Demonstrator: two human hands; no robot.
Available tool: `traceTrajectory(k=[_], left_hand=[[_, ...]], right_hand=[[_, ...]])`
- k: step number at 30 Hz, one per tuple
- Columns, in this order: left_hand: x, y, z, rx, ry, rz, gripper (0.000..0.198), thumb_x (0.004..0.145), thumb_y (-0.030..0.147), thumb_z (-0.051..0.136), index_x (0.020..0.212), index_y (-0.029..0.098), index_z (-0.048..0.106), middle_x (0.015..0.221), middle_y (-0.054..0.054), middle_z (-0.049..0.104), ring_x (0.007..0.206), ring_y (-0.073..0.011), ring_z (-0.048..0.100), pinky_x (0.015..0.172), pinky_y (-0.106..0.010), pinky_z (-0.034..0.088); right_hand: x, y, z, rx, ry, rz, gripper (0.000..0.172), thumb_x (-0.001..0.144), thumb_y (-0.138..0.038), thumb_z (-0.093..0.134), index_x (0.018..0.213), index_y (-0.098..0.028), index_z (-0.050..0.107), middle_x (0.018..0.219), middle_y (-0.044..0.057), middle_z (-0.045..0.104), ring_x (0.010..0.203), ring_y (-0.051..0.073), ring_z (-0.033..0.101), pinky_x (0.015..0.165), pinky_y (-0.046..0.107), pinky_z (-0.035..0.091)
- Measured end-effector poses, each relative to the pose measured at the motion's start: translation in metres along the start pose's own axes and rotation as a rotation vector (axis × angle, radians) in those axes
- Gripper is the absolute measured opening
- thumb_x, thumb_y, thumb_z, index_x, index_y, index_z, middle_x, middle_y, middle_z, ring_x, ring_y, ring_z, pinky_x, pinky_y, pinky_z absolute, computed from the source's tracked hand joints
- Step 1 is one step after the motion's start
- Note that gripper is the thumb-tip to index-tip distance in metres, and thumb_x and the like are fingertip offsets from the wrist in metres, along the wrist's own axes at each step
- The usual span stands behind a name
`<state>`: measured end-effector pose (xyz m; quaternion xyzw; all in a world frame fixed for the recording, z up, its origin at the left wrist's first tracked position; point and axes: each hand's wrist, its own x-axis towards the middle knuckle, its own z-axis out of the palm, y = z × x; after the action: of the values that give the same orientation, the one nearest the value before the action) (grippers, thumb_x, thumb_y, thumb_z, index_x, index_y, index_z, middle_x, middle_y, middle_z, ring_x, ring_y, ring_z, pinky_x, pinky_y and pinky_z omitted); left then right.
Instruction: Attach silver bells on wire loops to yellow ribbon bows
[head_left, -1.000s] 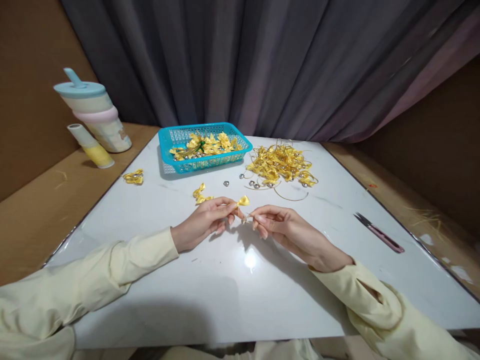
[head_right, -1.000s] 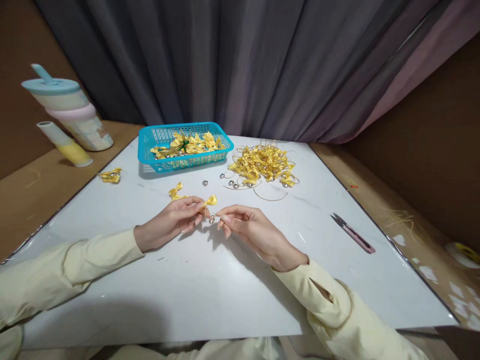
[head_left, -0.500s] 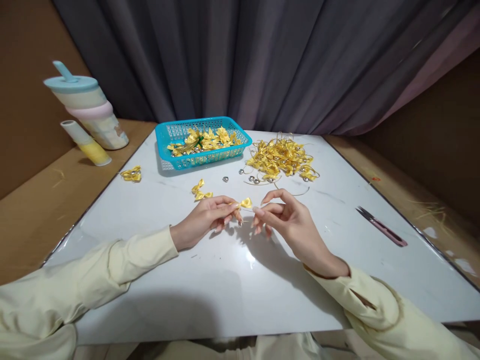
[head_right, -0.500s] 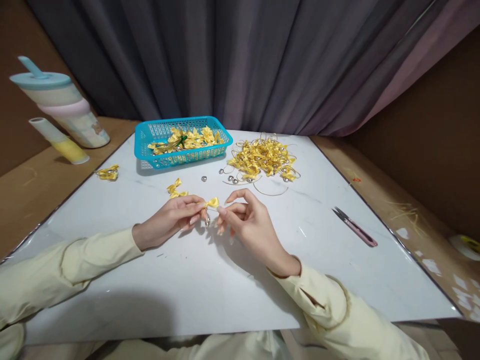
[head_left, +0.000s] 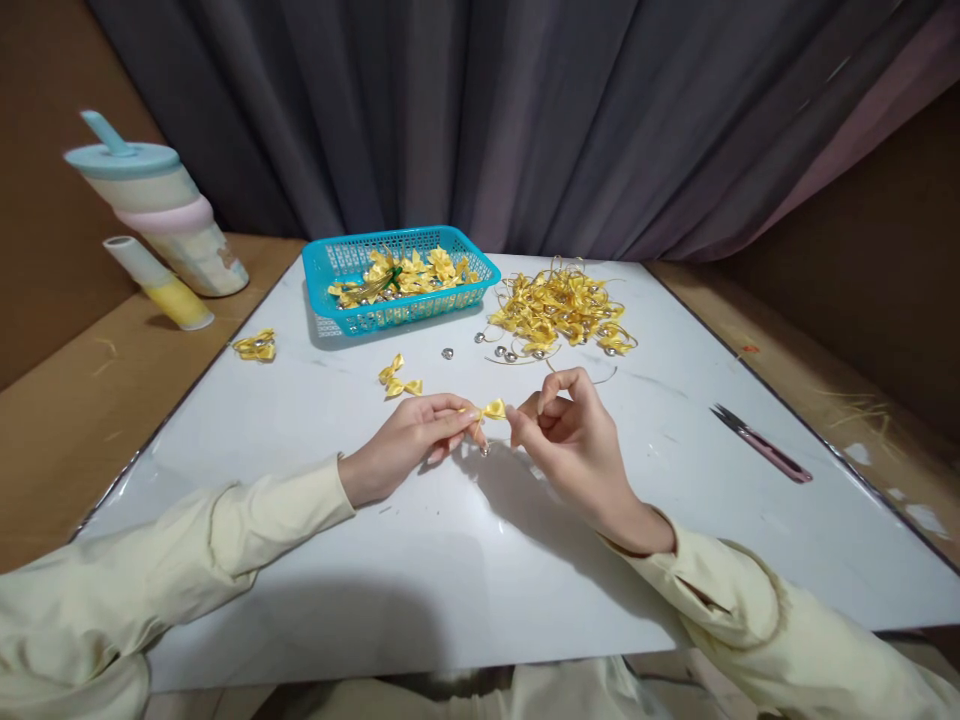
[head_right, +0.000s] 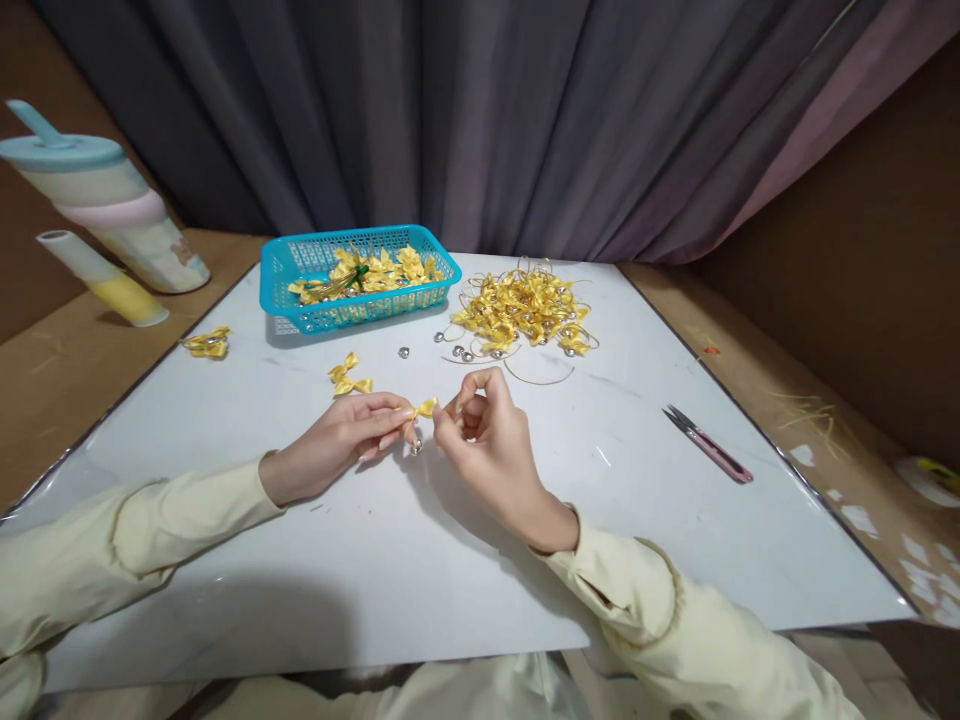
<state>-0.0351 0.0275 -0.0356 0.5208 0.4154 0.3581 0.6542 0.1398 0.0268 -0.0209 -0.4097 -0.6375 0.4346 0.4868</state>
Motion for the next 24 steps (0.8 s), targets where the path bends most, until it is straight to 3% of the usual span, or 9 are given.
traceTrajectory(k=[10, 24], left_hand=[[0.0004, 0.0013, 0.0015, 0.003, 0.003, -0.014, 0.024, 0.084, 0.033, 0.052, 0.078, 0.012, 0.062, 0.057, 0.004, 0.042, 0.042, -0.0038, 0.029, 0.04, -0.021, 0.017], [0.0004, 0.0039, 0.0048, -0.004, 0.053, -0.04, 0.024, 0.083, 0.032, 0.052, 0.077, 0.012, 0.063, 0.053, 0.005, 0.04, 0.042, -0.0044, 0.028, 0.041, -0.022, 0.016]], right_hand=[[0.0021, 0.0013, 0.0005, -0.056, -0.013, 0.014, 0.025, 0.077, -0.022, 0.056, 0.077, -0.023, 0.03, 0.053, -0.009, 0.042, 0.047, 0.009, 0.046, 0.046, 0.022, 0.032], [-0.0014, 0.0034, 0.0031, -0.252, 0.03, -0.098, 0.021, 0.08, -0.016, 0.051, 0.08, -0.023, 0.031, 0.056, -0.008, 0.043, 0.048, 0.008, 0.043, 0.047, 0.021, 0.032]])
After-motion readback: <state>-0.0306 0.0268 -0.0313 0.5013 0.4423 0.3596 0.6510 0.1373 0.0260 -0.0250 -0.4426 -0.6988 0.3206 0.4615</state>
